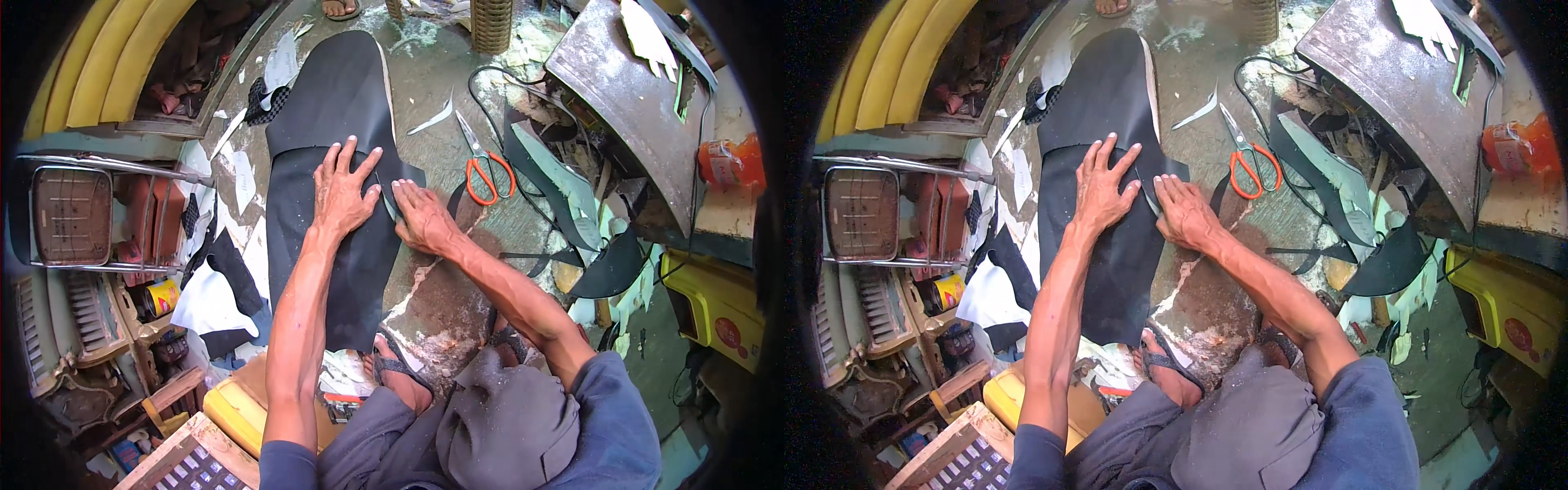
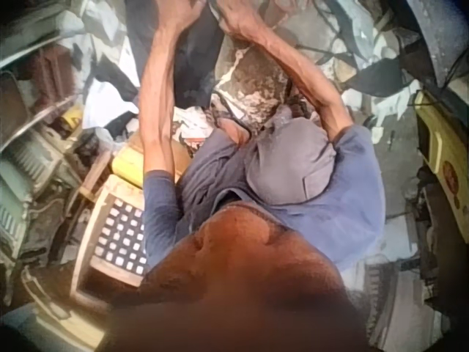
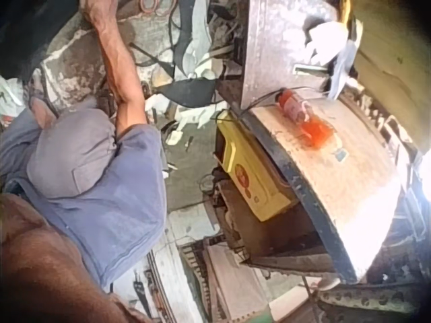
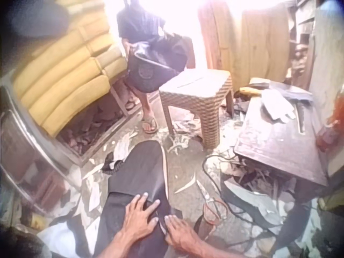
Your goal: The person fits a black vinyl cover over a white foam seat base, smoothing the material and trimming excess with scissors. They repeatedly adjust the fabric to align with the seat contours and cut away surplus material to achieve a snug fit.
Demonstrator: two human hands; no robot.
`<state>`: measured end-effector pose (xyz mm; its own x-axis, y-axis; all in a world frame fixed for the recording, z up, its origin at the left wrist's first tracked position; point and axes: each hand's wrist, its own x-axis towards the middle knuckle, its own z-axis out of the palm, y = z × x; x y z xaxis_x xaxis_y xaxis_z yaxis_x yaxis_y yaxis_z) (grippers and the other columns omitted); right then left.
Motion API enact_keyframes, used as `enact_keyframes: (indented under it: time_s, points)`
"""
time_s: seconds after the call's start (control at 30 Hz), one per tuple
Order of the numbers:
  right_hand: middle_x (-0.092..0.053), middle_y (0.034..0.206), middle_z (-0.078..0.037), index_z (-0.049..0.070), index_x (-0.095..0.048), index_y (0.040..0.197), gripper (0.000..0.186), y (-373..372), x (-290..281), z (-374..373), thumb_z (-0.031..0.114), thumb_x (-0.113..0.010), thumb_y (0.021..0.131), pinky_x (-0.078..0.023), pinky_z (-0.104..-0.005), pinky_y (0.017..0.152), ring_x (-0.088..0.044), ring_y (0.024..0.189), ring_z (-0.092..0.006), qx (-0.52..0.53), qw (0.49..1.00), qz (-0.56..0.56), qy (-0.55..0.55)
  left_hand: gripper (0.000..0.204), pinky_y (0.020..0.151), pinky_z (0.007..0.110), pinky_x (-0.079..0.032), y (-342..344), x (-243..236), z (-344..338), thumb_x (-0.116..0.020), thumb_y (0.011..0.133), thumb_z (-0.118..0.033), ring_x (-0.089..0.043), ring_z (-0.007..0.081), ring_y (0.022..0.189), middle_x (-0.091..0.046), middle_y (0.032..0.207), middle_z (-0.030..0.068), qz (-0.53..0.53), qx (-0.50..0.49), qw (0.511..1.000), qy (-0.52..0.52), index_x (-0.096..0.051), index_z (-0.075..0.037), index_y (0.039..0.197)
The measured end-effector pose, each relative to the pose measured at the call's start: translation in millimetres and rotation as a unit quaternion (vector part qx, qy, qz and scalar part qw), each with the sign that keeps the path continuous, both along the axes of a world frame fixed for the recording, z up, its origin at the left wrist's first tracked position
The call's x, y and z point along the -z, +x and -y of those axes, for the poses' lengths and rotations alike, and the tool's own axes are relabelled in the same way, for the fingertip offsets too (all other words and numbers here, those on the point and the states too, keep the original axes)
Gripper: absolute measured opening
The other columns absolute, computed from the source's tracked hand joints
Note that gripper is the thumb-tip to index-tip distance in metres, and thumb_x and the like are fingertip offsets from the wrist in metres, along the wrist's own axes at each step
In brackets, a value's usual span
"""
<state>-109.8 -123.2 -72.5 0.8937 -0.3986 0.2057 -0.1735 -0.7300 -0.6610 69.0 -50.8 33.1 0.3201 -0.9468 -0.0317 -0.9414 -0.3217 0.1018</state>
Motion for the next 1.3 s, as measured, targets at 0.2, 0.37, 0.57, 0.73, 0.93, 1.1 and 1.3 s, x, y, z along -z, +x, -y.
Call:
enact_keyframes:
  time_s: [0.2,0.37,0.57,0.73,0.93,1.1,1.3]
  points:
    - [-0.049,0.147,-0.030,-0.010,-0.045,0.144,0.069,-9,4,-3,0.016,-0.068,0.084,-0.035,-0.0510,0.118,-0.045,0.141,-0.0432,-0.019,0.999,0.017,-0.032,0.070,0.117,0.055,-0.029,-1,-2,0,-0.075,0.085,-0.028,-0.029,0.0401,0.148,-0.033,0.162,0.0153,-0.005,-0.001,1.000,0.008,-0.051,-0.033,0.150]
    - [-0.052,0.146,-0.024,-0.005,-0.049,0.141,0.060,-18,10,-3,0.010,-0.065,0.086,-0.035,-0.0498,0.120,-0.044,0.142,-0.0403,-0.020,0.999,0.037,-0.013,0.073,0.117,0.056,-0.029,2,-2,-2,-0.074,0.084,-0.028,-0.029,0.0393,0.149,-0.032,0.163,0.0147,-0.004,0.012,1.000,0.006,-0.048,-0.032,0.152]
    - [-0.064,0.129,-0.025,-0.001,-0.054,0.138,0.047,-26,5,8,0.003,-0.057,0.091,-0.050,-0.0449,0.107,-0.061,0.124,-0.0387,0.106,0.978,0.077,0.163,0.089,0.120,0.052,-0.026,5,2,-7,-0.077,0.083,-0.027,-0.028,0.0358,0.150,-0.031,0.164,0.0110,-0.039,0.005,0.999,-0.028,-0.033,-0.021,0.160]
    - [-0.069,0.111,-0.026,0.006,-0.055,0.140,0.046,-29,-2,15,0.005,-0.053,0.094,-0.055,-0.0484,0.085,-0.068,0.100,-0.0433,0.167,0.954,0.069,0.238,0.087,0.120,0.052,-0.025,7,4,-6,-0.077,0.082,-0.027,-0.027,0.0360,0.150,-0.031,0.164,0.0112,-0.041,0.003,0.999,-0.025,-0.034,-0.018,0.158]
    - [-0.069,0.109,-0.026,0.009,-0.059,0.138,0.046,-40,3,24,0.003,-0.055,0.092,-0.055,-0.0472,0.085,-0.070,0.098,-0.0406,0.206,0.954,0.080,0.202,0.083,0.119,0.052,-0.026,6,2,-4,-0.077,0.082,-0.027,-0.028,0.0352,0.150,-0.033,0.163,0.0109,-0.040,0.002,0.999,-0.028,-0.039,-0.017,0.155]
    - [-0.067,0.124,-0.023,0.005,-0.058,0.138,0.048,-40,6,17,0.000,-0.057,0.089,-0.053,-0.0447,0.100,-0.065,0.117,-0.0394,0.118,0.980,0.122,0.107,0.081,0.118,0.052,-0.028,6,3,-4,-0.077,0.081,-0.027,-0.029,0.0353,0.149,-0.033,0.162,0.0107,-0.034,0.003,0.999,-0.028,-0.042,-0.017,0.153]
    - [-0.056,0.145,-0.018,-0.001,-0.055,0.139,0.053,-41,11,-17,0.000,-0.057,0.086,-0.041,-0.0484,0.114,-0.053,0.136,-0.0340,0.068,0.996,0.039,-0.035,0.081,0.117,0.053,-0.028,7,3,-5,-0.077,0.081,-0.026,-0.030,0.0356,0.148,-0.033,0.162,0.0107,-0.033,0.005,0.999,-0.032,-0.042,-0.017,0.153]
